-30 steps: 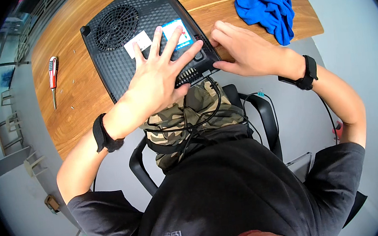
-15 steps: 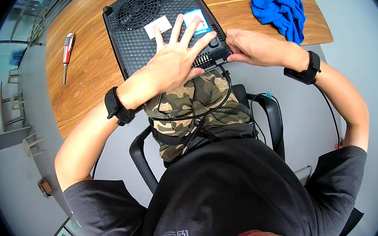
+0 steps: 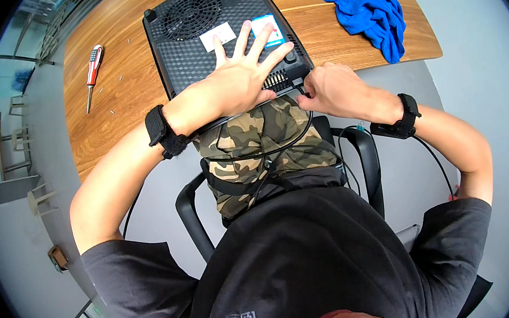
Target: The person reassembles a portable induction cooktop by placing the top casing onto the base, aligning the edges, and securing it with a screwdriver. They then wipe the exterior surfaces with a blue cloth.
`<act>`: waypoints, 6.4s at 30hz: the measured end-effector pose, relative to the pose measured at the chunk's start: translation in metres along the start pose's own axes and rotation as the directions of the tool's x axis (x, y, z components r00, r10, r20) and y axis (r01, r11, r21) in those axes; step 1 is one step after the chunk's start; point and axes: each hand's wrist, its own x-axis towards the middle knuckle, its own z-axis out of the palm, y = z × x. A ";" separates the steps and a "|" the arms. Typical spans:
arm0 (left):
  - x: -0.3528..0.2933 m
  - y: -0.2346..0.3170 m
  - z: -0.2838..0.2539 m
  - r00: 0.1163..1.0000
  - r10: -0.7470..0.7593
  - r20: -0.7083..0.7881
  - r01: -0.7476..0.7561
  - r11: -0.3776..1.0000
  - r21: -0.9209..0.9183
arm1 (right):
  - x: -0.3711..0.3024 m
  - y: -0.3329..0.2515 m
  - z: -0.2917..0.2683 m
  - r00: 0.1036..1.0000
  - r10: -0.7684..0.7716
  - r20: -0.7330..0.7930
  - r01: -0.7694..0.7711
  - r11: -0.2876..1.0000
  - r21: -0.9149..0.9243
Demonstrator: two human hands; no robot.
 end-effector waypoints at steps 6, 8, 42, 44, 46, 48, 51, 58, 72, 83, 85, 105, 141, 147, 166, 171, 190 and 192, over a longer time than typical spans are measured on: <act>0.000 -0.001 -0.001 1.000 0.001 -0.010 -0.001 1.000 0.004 | -0.003 -0.004 -0.003 0.995 0.093 -0.028 -0.087 0.984 0.157; 0.000 0.001 0.003 0.999 -0.007 -0.031 0.008 1.000 0.021 | -0.002 -0.005 -0.001 0.996 0.087 -0.035 -0.082 0.987 0.137; -0.103 -0.137 -0.028 0.988 -0.092 0.120 0.112 0.980 -0.164 | 0.213 0.040 -0.052 0.940 -0.308 -0.145 0.279 0.941 -0.190; -0.099 -0.138 -0.028 0.978 -0.082 0.193 0.110 0.984 -0.137 | 0.217 0.046 -0.040 0.921 -0.346 -0.181 0.304 0.926 -0.222; -0.096 -0.142 -0.021 0.974 -0.069 0.218 0.099 0.986 -0.130 | 0.214 0.047 -0.035 0.904 -0.368 -0.216 0.331 0.925 -0.187; -0.093 -0.147 -0.021 0.962 -0.048 0.269 0.096 0.981 -0.168 | 0.215 0.048 -0.033 0.908 -0.353 -0.224 0.322 0.932 -0.165; -0.091 -0.150 -0.020 0.951 -0.024 0.309 0.084 0.980 -0.180 | 0.216 0.046 -0.026 0.907 -0.343 -0.246 0.312 0.937 -0.157; -0.090 -0.157 -0.016 0.938 0.010 0.347 0.067 0.975 -0.211 | 0.213 0.030 -0.030 0.910 -0.302 -0.284 0.280 0.953 -0.116; -0.096 -0.159 -0.006 0.969 0.041 0.245 0.038 0.949 -0.312 | 0.208 0.016 -0.041 0.955 -0.195 -0.224 0.199 0.980 -0.003; -0.096 -0.153 -0.017 0.969 0.003 0.247 0.078 0.945 -0.317 | 0.209 0.022 -0.038 0.947 -0.209 -0.243 0.200 0.978 -0.059; -0.098 -0.157 -0.033 0.949 0.005 0.314 0.092 0.952 -0.293 | 0.210 0.022 -0.037 0.950 -0.210 -0.233 0.203 0.978 -0.057; -0.151 -0.329 -0.051 0.489 -0.855 0.174 0.848 0.513 0.135 | 0.207 0.024 -0.038 0.955 -0.206 -0.212 0.195 0.978 -0.073; -0.056 -0.265 -0.090 0.933 -0.358 -0.049 0.330 0.899 -0.288 | 0.266 -0.102 -0.155 0.900 -0.189 -0.394 0.367 0.814 0.449; -0.074 -0.320 -0.012 0.770 -0.639 0.006 0.638 0.768 -0.065 | 0.270 -0.084 -0.175 0.875 -0.198 -0.441 0.371 0.860 0.349; -0.050 -0.268 -0.013 0.699 -0.715 0.010 0.706 0.689 -0.162 | 0.255 -0.066 -0.174 0.886 -0.142 -0.441 0.328 0.865 0.379; -0.057 -0.274 0.003 0.722 -0.691 0.045 0.687 0.706 -0.173 | 0.253 -0.071 -0.169 0.931 -0.096 -0.353 0.277 0.815 0.509; -0.074 -0.257 0.010 0.866 -0.469 -0.172 0.432 0.876 -0.212 | 0.243 -0.072 -0.164 0.938 -0.103 -0.331 0.284 0.776 0.563; -0.074 -0.254 0.005 0.878 -0.443 -0.182 0.404 0.889 -0.217 | 0.243 -0.071 -0.163 0.938 -0.104 -0.331 0.284 0.778 0.561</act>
